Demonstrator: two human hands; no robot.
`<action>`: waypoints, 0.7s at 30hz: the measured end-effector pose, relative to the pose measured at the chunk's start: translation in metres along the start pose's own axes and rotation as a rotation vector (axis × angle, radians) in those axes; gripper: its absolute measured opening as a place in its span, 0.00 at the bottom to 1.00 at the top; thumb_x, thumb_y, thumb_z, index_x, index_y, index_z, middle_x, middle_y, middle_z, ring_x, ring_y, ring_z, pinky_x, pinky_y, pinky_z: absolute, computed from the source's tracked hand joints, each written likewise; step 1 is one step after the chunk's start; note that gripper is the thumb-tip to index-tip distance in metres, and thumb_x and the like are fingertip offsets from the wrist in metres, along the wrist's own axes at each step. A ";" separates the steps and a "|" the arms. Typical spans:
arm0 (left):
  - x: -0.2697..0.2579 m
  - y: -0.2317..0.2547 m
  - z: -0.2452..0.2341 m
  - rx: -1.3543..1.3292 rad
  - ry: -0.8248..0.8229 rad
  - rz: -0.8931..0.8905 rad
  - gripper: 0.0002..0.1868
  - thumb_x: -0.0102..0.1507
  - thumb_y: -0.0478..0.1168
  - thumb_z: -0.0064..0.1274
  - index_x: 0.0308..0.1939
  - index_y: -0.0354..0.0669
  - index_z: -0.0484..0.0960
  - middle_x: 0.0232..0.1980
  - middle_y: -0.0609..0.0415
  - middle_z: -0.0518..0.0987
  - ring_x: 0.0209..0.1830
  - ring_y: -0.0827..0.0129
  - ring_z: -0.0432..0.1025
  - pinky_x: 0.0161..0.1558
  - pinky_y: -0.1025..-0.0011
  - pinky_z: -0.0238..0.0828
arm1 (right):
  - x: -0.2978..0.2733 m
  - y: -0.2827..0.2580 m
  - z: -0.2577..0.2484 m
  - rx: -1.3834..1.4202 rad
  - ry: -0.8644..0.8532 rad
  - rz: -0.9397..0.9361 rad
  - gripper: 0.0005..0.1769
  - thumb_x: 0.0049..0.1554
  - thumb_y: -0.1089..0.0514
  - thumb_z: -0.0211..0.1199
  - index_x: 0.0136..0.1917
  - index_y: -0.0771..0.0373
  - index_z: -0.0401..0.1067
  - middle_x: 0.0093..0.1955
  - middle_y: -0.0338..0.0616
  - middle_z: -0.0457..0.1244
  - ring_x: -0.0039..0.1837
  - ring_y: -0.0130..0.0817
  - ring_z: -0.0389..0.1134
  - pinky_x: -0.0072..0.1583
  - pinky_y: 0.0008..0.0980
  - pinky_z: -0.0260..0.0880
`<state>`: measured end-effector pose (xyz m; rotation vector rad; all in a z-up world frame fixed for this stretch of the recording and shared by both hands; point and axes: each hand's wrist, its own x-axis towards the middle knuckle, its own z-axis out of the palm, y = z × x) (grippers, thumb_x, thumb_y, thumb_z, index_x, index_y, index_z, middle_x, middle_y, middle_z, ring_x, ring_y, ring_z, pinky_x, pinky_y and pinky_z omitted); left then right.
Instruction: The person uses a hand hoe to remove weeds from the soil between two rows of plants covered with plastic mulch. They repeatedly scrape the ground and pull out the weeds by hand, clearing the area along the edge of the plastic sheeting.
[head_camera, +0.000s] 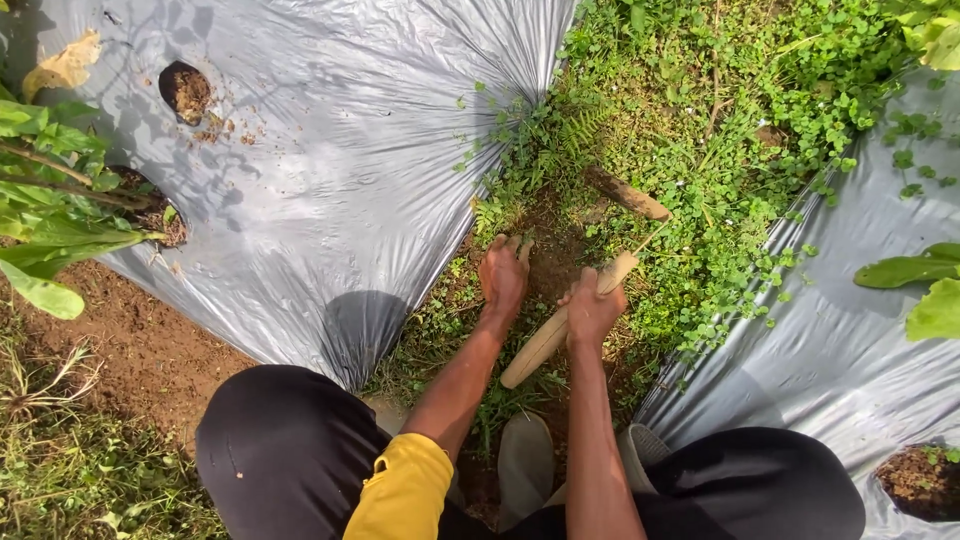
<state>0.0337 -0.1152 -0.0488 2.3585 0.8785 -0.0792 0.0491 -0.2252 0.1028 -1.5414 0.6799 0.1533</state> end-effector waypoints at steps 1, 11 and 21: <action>-0.001 0.009 -0.012 -0.001 0.001 -0.002 0.20 0.71 0.49 0.52 0.60 0.40 0.82 0.58 0.34 0.79 0.63 0.42 0.73 0.55 0.45 0.77 | 0.012 0.025 -0.006 -0.002 -0.001 -0.001 0.06 0.59 0.60 0.56 0.41 0.63 0.64 0.25 0.42 0.59 0.25 0.27 0.62 0.31 0.29 0.69; -0.005 0.026 -0.046 -0.171 0.107 -0.043 0.12 0.66 0.37 0.55 0.52 0.37 0.87 0.40 0.31 0.84 0.40 0.46 0.83 0.38 0.60 0.80 | 0.002 0.007 -0.002 0.018 0.011 0.050 0.06 0.60 0.60 0.56 0.43 0.65 0.65 0.27 0.41 0.60 0.26 0.28 0.63 0.31 0.30 0.69; -0.015 0.034 -0.058 -0.317 0.036 -0.187 0.12 0.70 0.33 0.50 0.52 0.32 0.85 0.34 0.35 0.83 0.29 0.59 0.77 0.34 0.63 0.76 | -0.002 0.014 -0.002 0.110 -0.008 0.164 0.05 0.57 0.60 0.56 0.41 0.63 0.66 0.25 0.39 0.58 0.26 0.26 0.61 0.30 0.28 0.68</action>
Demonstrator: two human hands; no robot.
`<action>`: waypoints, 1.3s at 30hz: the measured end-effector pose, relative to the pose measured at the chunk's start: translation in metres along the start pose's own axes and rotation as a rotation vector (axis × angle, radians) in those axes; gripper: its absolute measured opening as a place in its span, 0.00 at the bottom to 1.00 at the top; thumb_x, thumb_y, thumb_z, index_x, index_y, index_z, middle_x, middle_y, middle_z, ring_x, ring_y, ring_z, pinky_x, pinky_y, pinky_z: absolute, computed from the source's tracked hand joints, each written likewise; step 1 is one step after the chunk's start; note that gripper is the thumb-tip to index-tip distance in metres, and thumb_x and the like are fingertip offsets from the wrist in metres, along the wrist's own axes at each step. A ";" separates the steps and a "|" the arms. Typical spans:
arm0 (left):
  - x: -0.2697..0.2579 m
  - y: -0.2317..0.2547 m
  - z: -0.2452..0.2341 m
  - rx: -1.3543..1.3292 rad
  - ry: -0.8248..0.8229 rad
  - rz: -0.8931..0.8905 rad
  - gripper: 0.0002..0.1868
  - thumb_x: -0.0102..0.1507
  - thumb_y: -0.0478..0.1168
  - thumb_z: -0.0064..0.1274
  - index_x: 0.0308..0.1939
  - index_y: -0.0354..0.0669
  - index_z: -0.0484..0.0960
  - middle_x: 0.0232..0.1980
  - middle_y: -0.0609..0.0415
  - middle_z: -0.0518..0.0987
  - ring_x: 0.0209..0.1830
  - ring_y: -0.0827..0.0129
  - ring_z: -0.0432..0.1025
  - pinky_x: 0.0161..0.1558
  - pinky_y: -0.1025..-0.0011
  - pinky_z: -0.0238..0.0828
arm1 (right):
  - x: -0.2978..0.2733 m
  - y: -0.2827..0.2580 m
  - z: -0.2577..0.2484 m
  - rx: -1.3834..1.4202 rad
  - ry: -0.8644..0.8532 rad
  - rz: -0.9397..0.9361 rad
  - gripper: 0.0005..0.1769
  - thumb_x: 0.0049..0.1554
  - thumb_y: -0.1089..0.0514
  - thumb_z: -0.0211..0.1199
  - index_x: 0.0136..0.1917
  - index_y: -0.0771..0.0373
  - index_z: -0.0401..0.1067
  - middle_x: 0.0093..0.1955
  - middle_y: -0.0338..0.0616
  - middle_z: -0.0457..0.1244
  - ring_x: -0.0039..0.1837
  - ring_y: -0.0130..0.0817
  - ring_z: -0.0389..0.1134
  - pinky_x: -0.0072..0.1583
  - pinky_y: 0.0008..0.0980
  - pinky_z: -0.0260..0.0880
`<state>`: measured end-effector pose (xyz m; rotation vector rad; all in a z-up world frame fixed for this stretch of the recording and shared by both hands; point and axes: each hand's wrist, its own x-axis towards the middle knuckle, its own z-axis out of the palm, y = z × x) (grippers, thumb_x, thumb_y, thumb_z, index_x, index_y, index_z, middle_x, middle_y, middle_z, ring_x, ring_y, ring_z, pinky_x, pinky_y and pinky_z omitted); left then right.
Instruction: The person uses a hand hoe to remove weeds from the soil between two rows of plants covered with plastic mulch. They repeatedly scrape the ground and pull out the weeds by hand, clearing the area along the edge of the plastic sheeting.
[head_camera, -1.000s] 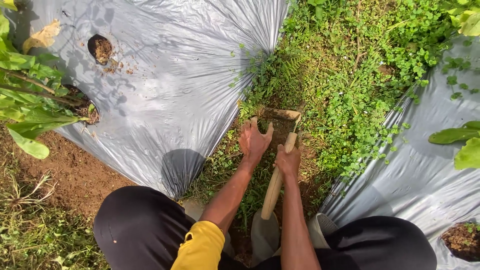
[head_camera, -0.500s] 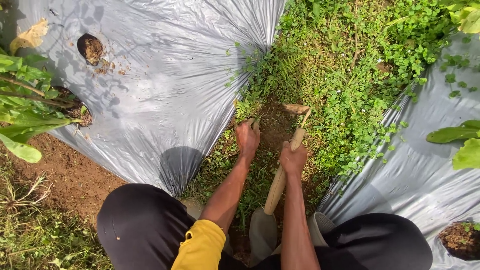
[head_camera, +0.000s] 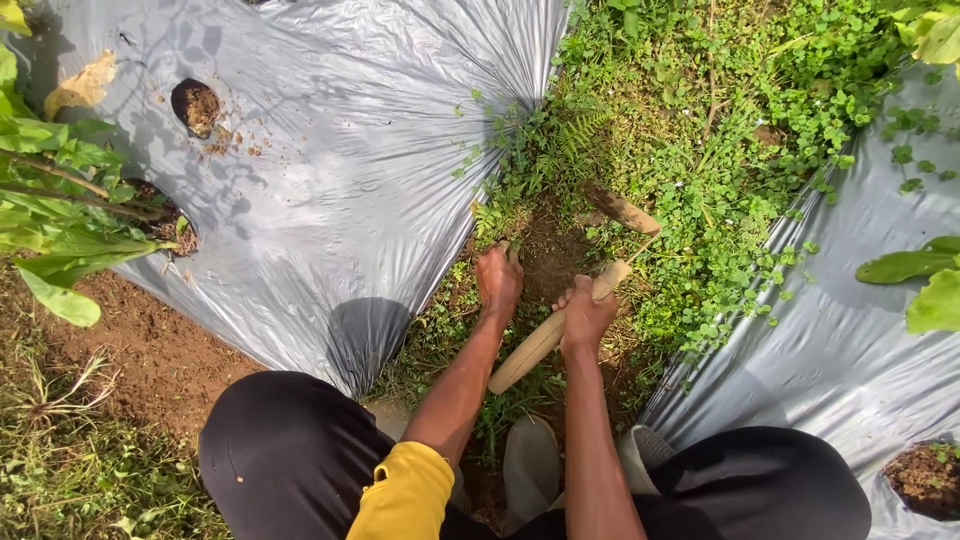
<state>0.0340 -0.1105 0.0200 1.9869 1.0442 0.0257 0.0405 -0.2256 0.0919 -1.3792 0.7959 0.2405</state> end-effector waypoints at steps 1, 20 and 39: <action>0.018 -0.017 0.012 -0.004 0.003 0.004 0.12 0.70 0.33 0.50 0.52 0.32 0.85 0.34 0.35 0.83 0.29 0.59 0.77 0.34 0.63 0.76 | 0.002 0.008 0.004 0.002 -0.003 -0.005 0.05 0.57 0.60 0.56 0.41 0.63 0.66 0.25 0.39 0.58 0.26 0.26 0.61 0.30 0.28 0.68; 0.016 -0.065 0.035 0.010 -0.055 0.120 0.18 0.68 0.42 0.51 0.55 0.32 0.84 0.45 0.26 0.82 0.51 0.31 0.76 0.48 0.45 0.76 | -0.006 0.051 -0.003 -0.318 -0.213 0.073 0.07 0.55 0.59 0.58 0.39 0.66 0.69 0.24 0.43 0.59 0.24 0.29 0.62 0.29 0.34 0.69; 0.024 -0.087 0.024 0.008 -0.265 -0.115 0.17 0.71 0.44 0.45 0.61 0.56 0.85 0.58 0.40 0.70 0.53 0.40 0.77 0.52 0.52 0.81 | -0.006 0.019 -0.002 0.030 -0.097 0.042 0.04 0.53 0.61 0.59 0.40 0.60 0.65 0.24 0.39 0.56 0.25 0.26 0.60 0.28 0.30 0.67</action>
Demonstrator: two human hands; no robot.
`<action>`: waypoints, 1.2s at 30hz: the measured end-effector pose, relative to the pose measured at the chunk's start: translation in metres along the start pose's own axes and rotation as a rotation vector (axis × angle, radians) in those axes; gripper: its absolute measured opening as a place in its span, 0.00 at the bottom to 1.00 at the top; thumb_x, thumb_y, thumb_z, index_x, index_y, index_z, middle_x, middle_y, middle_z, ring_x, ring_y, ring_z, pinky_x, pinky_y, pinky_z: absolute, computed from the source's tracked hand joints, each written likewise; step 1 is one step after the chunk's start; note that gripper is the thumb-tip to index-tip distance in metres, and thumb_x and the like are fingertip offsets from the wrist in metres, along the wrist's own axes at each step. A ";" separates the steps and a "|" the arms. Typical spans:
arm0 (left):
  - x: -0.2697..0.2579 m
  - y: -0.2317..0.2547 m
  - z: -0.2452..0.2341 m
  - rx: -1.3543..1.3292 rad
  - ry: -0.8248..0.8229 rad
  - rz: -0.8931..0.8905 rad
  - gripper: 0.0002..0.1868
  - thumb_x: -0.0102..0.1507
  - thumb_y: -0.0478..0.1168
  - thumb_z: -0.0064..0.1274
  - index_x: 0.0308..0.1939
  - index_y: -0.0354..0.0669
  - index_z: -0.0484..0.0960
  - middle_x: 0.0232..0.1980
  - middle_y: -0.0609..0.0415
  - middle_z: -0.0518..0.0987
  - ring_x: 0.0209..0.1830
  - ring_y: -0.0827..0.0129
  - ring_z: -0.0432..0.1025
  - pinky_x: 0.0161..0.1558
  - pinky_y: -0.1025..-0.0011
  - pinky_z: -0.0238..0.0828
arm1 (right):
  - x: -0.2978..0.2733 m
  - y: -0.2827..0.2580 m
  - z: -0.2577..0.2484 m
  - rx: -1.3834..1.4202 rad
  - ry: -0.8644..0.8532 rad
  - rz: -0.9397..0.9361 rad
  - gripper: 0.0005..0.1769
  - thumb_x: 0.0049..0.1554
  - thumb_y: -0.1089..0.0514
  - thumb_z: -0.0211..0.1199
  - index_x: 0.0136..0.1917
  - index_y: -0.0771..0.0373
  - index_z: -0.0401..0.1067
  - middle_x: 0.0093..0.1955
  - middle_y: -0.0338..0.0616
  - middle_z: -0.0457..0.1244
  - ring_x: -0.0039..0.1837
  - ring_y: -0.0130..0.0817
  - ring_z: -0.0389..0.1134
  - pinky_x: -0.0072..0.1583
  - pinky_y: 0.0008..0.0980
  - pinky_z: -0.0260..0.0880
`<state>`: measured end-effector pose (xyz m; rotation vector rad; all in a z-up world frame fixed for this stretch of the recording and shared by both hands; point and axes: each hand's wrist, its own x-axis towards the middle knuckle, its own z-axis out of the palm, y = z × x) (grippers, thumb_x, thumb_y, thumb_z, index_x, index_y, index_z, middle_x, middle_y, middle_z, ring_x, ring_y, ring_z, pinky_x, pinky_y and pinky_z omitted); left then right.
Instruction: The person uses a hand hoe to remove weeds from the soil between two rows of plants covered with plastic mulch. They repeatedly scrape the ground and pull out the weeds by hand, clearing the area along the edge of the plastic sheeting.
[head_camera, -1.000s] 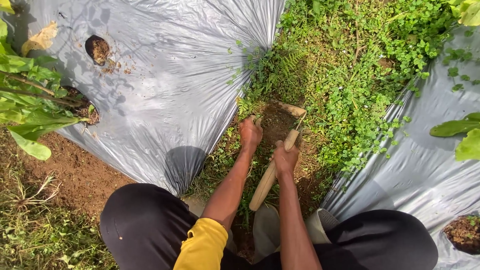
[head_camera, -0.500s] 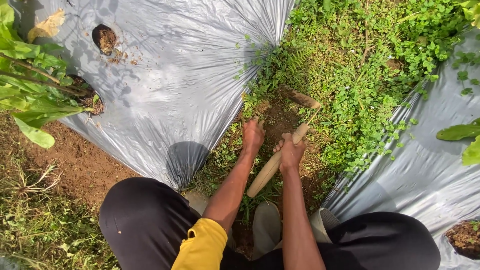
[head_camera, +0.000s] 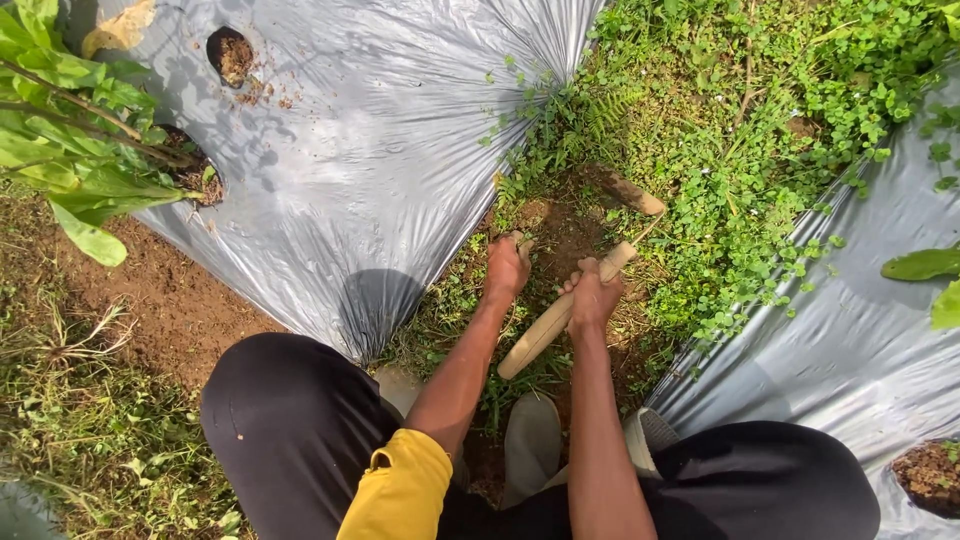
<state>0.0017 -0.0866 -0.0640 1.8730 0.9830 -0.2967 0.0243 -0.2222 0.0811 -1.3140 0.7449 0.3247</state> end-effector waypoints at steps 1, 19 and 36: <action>-0.021 0.018 -0.014 -0.005 0.003 0.001 0.17 0.71 0.44 0.45 0.61 0.56 0.85 0.58 0.40 0.70 0.53 0.40 0.77 0.52 0.52 0.81 | 0.006 0.014 -0.003 -0.003 -0.004 -0.004 0.04 0.53 0.61 0.59 0.40 0.60 0.65 0.24 0.39 0.56 0.25 0.26 0.60 0.28 0.30 0.67; -0.105 0.055 -0.060 -0.142 0.016 0.108 0.22 0.68 0.31 0.50 0.64 0.19 0.72 0.60 0.30 0.78 0.64 0.38 0.71 0.56 0.51 0.79 | 0.001 0.062 -0.025 -0.319 -0.225 0.178 0.09 0.53 0.57 0.61 0.42 0.67 0.70 0.26 0.42 0.59 0.27 0.30 0.62 0.30 0.37 0.69; -0.184 0.135 -0.073 0.296 0.091 -0.103 0.29 0.68 0.39 0.44 0.73 0.28 0.67 0.77 0.34 0.65 0.79 0.44 0.56 0.80 0.52 0.41 | 0.014 0.037 -0.016 -0.200 0.015 0.066 0.05 0.46 0.60 0.63 0.36 0.62 0.69 0.23 0.43 0.59 0.23 0.29 0.62 0.26 0.33 0.68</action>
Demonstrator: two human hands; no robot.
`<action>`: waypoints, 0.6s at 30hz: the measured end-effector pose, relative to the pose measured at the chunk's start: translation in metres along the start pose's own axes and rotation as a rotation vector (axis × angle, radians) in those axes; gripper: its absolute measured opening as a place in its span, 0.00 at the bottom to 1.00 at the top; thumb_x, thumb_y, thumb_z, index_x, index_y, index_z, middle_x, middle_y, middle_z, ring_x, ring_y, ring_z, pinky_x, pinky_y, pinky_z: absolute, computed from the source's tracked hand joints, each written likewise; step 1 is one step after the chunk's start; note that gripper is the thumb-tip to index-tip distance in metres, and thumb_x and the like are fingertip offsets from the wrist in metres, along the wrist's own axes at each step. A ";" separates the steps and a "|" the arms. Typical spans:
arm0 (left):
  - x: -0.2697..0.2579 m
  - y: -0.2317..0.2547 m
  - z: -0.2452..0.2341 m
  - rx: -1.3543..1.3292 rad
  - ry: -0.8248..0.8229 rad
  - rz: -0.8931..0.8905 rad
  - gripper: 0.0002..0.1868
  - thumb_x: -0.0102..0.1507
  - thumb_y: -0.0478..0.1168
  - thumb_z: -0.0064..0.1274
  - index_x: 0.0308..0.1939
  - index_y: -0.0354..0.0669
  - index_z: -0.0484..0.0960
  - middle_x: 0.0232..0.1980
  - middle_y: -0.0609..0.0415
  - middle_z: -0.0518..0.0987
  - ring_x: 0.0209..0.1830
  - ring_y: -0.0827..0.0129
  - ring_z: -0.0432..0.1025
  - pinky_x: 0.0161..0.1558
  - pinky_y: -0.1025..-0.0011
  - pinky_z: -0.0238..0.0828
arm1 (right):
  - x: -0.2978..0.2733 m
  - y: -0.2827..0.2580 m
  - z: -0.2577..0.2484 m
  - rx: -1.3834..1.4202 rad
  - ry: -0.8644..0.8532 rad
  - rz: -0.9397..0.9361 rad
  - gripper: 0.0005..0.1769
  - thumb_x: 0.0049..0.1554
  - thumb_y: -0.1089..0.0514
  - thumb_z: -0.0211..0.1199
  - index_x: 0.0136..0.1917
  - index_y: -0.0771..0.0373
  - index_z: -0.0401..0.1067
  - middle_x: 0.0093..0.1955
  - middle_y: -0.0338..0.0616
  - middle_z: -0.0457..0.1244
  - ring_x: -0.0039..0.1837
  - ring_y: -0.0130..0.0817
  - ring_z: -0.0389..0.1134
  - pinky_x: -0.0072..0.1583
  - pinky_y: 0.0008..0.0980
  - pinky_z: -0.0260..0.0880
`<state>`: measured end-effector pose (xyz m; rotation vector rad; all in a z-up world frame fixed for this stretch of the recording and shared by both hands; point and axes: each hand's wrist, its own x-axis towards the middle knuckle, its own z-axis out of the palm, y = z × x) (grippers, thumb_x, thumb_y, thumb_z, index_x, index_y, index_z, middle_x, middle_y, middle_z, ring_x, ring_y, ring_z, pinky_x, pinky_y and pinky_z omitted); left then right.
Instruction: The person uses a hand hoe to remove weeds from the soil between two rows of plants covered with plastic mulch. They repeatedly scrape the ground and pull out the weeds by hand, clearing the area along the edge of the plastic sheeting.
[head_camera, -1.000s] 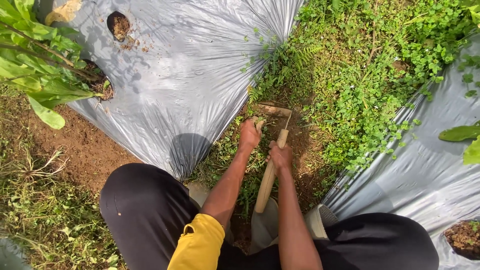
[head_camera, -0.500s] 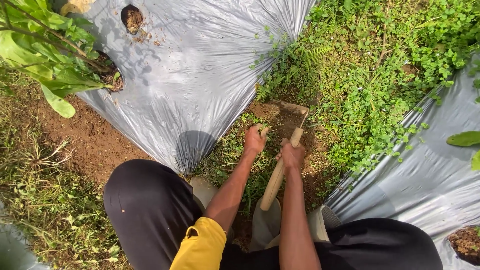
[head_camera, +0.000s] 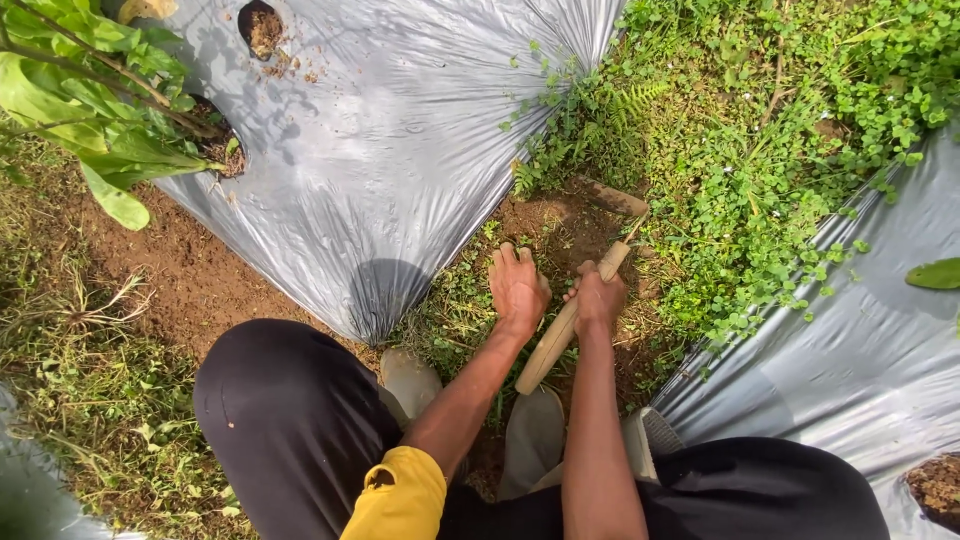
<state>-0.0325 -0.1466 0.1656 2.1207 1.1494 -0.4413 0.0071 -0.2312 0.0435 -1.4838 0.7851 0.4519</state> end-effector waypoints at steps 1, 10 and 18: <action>0.012 -0.008 0.012 0.001 -0.004 0.003 0.29 0.68 0.39 0.44 0.73 0.28 0.67 0.77 0.34 0.65 0.79 0.44 0.56 0.80 0.52 0.41 | 0.004 0.013 -0.002 0.001 0.005 0.000 0.05 0.46 0.60 0.63 0.36 0.62 0.69 0.23 0.43 0.59 0.23 0.29 0.62 0.26 0.33 0.68; 0.111 -0.033 0.099 0.174 0.239 0.256 0.34 0.70 0.53 0.50 0.74 0.36 0.64 0.73 0.36 0.65 0.75 0.42 0.61 0.67 0.44 0.67 | -0.016 -0.007 0.003 -0.136 0.030 -0.123 0.06 0.51 0.60 0.59 0.39 0.66 0.71 0.24 0.47 0.61 0.24 0.32 0.63 0.28 0.32 0.68; 0.125 -0.053 0.112 0.151 0.571 0.527 0.05 0.62 0.35 0.60 0.41 0.38 0.84 0.40 0.51 0.75 0.36 0.62 0.73 0.33 0.66 0.76 | 0.003 0.028 -0.005 -0.349 -0.020 -0.145 0.09 0.55 0.58 0.59 0.37 0.66 0.71 0.23 0.49 0.61 0.24 0.35 0.65 0.29 0.36 0.68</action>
